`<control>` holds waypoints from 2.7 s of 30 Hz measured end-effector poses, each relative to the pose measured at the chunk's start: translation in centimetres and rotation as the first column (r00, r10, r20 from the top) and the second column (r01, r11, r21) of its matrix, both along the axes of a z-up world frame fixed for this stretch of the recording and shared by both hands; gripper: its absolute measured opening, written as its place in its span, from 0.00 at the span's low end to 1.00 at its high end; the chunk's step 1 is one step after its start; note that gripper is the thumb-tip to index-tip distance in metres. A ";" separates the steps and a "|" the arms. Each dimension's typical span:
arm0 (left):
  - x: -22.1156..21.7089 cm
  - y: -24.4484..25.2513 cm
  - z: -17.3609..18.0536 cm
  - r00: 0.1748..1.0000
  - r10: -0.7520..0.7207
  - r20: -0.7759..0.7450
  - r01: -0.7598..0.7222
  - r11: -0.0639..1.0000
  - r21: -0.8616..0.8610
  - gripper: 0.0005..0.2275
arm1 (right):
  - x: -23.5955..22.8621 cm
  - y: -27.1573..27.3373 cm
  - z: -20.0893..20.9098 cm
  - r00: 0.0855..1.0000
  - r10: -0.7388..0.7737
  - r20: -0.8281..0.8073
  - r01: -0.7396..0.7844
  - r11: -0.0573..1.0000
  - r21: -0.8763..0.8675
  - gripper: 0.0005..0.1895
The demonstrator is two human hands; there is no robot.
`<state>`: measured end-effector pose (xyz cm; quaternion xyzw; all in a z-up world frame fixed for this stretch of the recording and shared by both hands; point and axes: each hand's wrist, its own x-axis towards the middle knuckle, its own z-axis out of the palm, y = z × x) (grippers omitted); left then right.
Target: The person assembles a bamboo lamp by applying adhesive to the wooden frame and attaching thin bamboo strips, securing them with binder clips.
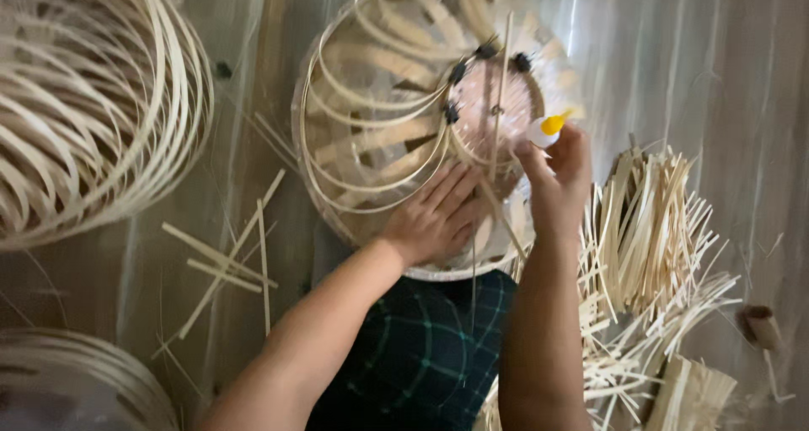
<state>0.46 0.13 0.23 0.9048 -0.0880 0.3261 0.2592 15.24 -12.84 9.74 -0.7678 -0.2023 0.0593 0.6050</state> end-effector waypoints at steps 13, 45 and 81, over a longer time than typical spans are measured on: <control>-0.4 0.4 2.3 0.999 0.040 -0.021 -0.038 0.997 0.060 0.16 | 4.6 1.0 -4.1 0.909 -0.163 0.385 0.311 0.879 -0.362 0.25; -0.1 0.2 2.8 0.998 0.024 -0.051 -0.017 0.990 0.139 0.17 | -12.5 -27.7 -21.1 0.893 -0.411 -0.182 0.031 0.461 -0.887 0.18; 0.4 -0.1 2.4 0.993 0.070 -0.097 -0.046 0.973 0.228 0.17 | 6.8 -20.9 -29.9 0.903 -0.322 -0.283 0.111 0.814 -0.570 0.28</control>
